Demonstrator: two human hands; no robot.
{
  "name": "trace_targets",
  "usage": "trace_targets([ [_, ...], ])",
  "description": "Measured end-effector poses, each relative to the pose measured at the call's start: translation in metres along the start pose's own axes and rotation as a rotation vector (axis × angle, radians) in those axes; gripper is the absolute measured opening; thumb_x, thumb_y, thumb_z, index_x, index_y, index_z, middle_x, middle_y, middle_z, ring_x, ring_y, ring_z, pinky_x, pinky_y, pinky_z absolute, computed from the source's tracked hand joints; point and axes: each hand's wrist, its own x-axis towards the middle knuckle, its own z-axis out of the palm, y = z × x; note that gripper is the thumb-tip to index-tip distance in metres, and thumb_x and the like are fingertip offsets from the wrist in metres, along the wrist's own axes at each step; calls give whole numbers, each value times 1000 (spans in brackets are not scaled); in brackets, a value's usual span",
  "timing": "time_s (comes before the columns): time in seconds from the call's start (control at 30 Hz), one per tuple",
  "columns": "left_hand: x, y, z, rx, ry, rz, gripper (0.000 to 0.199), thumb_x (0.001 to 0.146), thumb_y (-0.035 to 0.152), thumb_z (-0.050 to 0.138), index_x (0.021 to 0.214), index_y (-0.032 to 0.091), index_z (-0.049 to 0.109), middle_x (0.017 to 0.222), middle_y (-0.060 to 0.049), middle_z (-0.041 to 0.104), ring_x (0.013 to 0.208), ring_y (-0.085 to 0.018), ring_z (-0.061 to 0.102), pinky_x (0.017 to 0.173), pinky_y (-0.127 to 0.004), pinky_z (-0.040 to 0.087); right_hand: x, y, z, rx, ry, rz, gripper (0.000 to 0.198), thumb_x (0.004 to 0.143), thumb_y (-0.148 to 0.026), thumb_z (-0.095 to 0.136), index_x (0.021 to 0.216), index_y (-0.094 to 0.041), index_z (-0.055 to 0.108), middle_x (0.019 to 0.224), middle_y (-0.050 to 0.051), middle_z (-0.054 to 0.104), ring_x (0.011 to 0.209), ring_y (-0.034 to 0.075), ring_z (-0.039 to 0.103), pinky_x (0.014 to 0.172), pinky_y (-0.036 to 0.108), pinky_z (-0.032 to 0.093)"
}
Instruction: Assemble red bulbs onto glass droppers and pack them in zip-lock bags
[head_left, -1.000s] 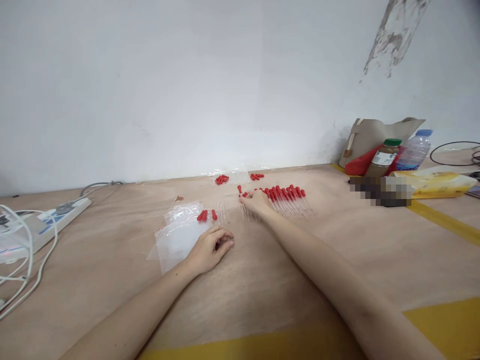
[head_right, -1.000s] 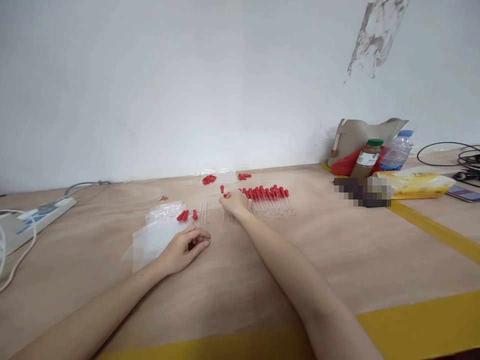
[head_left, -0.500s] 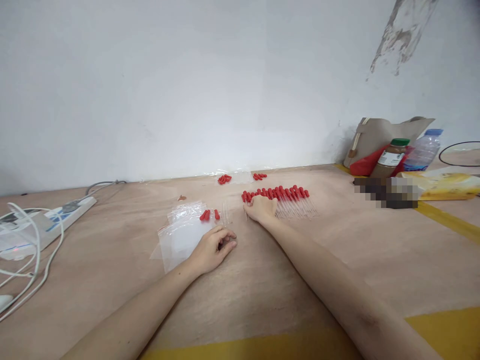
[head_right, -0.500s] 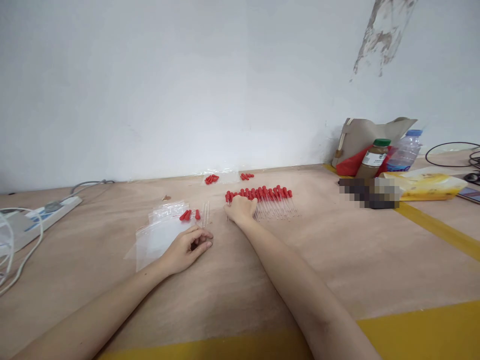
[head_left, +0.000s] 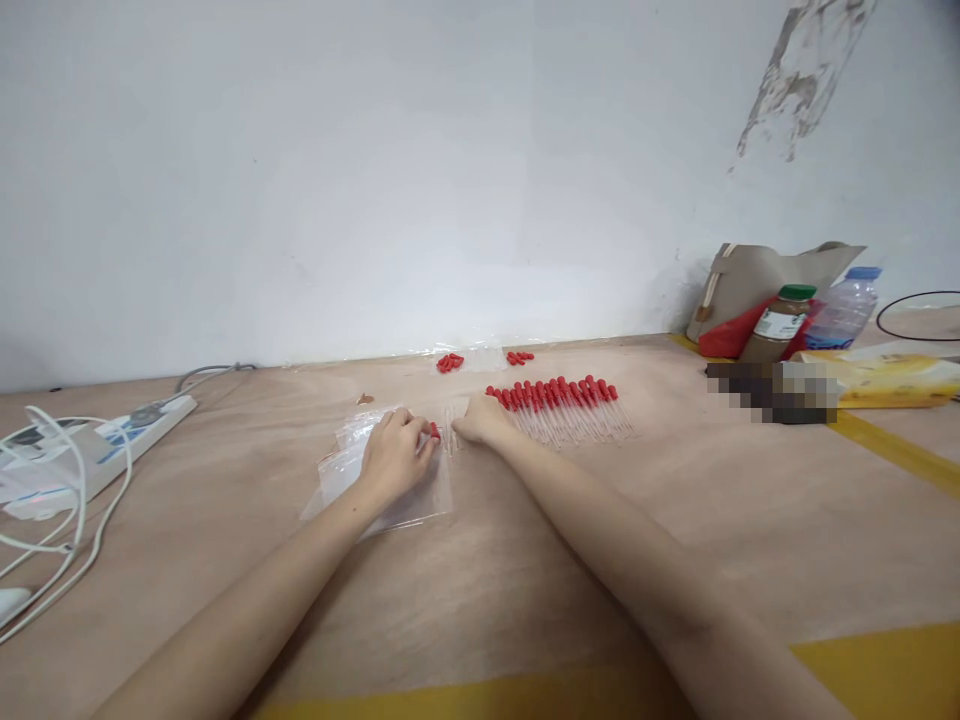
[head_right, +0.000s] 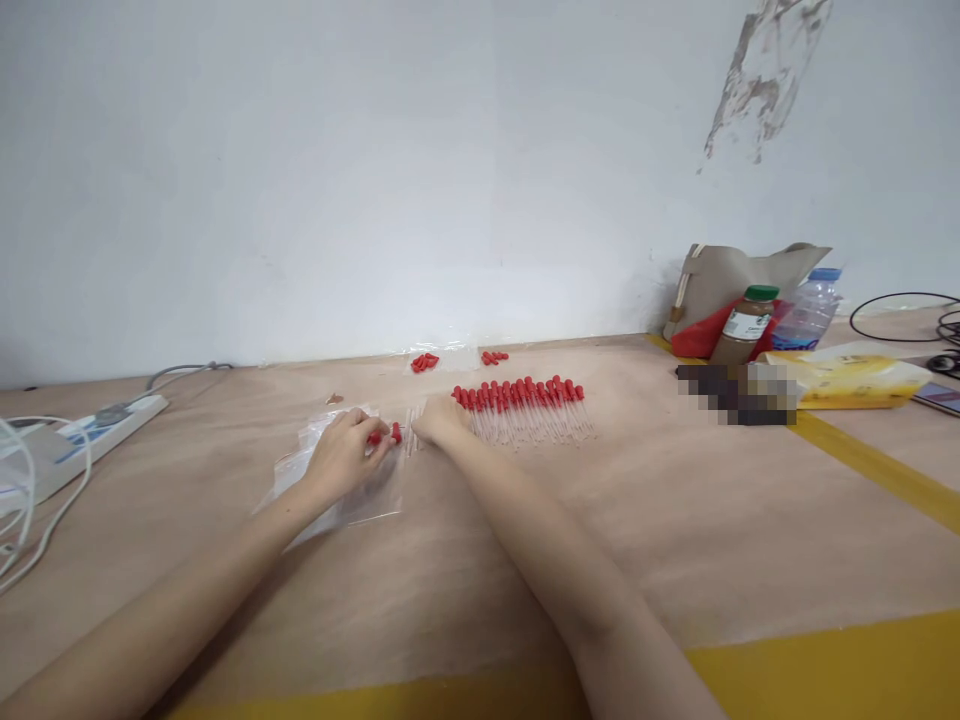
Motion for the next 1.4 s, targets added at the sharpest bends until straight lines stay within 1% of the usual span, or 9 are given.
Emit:
trace_targets([
  [0.2,16,-4,12,140,-4,-84,32,76,42,49,64,17,64,81,-11,53,88,-29,46,75,-40,32,17,-6,10,46,-73,51,45,56,-34,64,95,-12,61,92,16,63,81,26,61,60,29,46],
  [0.53,19,5,9,111,-24,-162,25,70,35,51,58,16,62,76,-11,53,85,-29,48,73,-40,34,19,-12,18,163,-199,70,17,58,-25,59,67,-12,64,64,10,64,59,21,61,46,25,43],
  [0.73,-4,5,-3,-202,54,-6,11,70,20,47,60,18,45,65,-1,48,62,-15,48,60,-27,39,-4,-1,-11,277,-202,-25,20,70,-28,50,72,-11,59,67,10,64,58,17,59,46,22,41],
  [0.83,-18,14,-4,-388,-10,71,14,72,16,45,59,18,40,61,1,48,57,-12,48,55,-24,40,-30,27,-30,352,-240,-113,19,77,-25,44,70,-11,55,64,8,63,54,13,58,49,21,42],
  [0.93,-28,25,-1,-573,-84,76,12,74,17,48,63,17,44,63,1,53,58,-11,51,56,-23,43,-57,62,-39,515,-247,-291,17,84,-22,37,94,-14,47,71,3,62,57,9,58,54,19,44],
  [1.0,-31,31,3,-695,-106,44,2,75,18,51,74,17,49,71,0,57,64,-12,54,59,-24,46,-72,81,-39,580,-212,-407,21,85,-23,35,102,-14,43,71,2,60,56,9,56,56,21,44],
  [1.13,-34,38,9,-810,-87,12,22,79,20,50,100,17,53,87,-4,57,78,-15,56,66,-26,49,-91,99,-32,437,-19,-533,21,84,-22,37,98,-17,53,83,4,61,72,11,56,69,25,43],
  [1.23,-36,40,9,-773,-93,57,18,82,22,48,94,19,60,89,-5,55,81,-15,54,69,-28,47,-99,99,-27,372,102,-578,20,83,-22,40,90,-18,57,86,3,62,80,13,55,72,25,40],
  [1.4,-38,41,10,-768,-85,66,16,81,25,49,92,19,59,87,-4,54,79,-15,54,68,-27,46,-106,96,-24,315,113,-631,20,84,-23,39,85,-18,59,80,3,61,74,13,54,68,23,40],
])
